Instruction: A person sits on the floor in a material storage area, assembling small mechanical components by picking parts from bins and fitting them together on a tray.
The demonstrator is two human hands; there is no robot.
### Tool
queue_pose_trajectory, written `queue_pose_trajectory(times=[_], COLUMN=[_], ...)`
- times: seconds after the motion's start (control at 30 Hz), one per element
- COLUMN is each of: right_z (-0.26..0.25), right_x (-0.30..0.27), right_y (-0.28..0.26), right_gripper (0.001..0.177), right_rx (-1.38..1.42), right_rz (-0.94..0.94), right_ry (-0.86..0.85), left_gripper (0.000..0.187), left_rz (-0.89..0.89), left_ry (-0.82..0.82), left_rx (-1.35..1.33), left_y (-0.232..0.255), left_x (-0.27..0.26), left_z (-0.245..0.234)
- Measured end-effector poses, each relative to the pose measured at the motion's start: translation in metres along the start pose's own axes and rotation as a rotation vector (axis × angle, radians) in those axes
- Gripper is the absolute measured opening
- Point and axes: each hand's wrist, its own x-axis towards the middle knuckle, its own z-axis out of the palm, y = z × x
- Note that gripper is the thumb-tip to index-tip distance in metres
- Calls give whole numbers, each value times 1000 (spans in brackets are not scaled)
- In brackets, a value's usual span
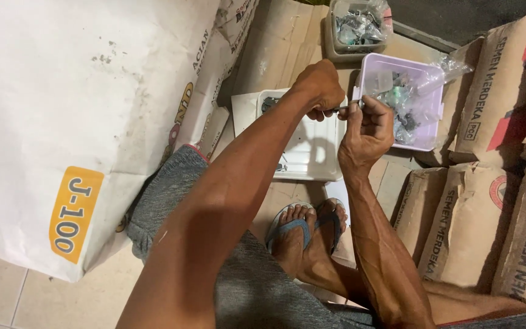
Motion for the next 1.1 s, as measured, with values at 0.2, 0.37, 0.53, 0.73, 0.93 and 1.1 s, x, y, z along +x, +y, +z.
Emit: queue_pose_trajectory(times=[0.2, 0.37, 0.53, 0.73, 0.93, 1.1], right_z=[1, 0, -2, 0, -5, 2], right_x=[0, -4, -4, -6, -9, -32], right_y=[4, 18, 26, 22, 46, 69], right_gripper=[17, 19, 23, 9, 26, 8], right_rx=[-37, -238, -294, -97, 124, -254], right_rz=[-28, -235, -307, -115, 293, 282], right_ry=[-28, -66, -78, -113, -257, -370], left_gripper=[16, 14, 12, 15, 13, 22], left_rz=[6, -32, -51, -32, 16, 85], left_ry=[-4, 27, 42, 82, 122, 185], left_rx=[-20, -111, -236, -234, 20, 478], left_y=[-3, -6, -10, -13, -18, -18], left_x=[-2, 1, 7, 13, 28, 29], left_z=[0, 3, 9, 13, 18, 22])
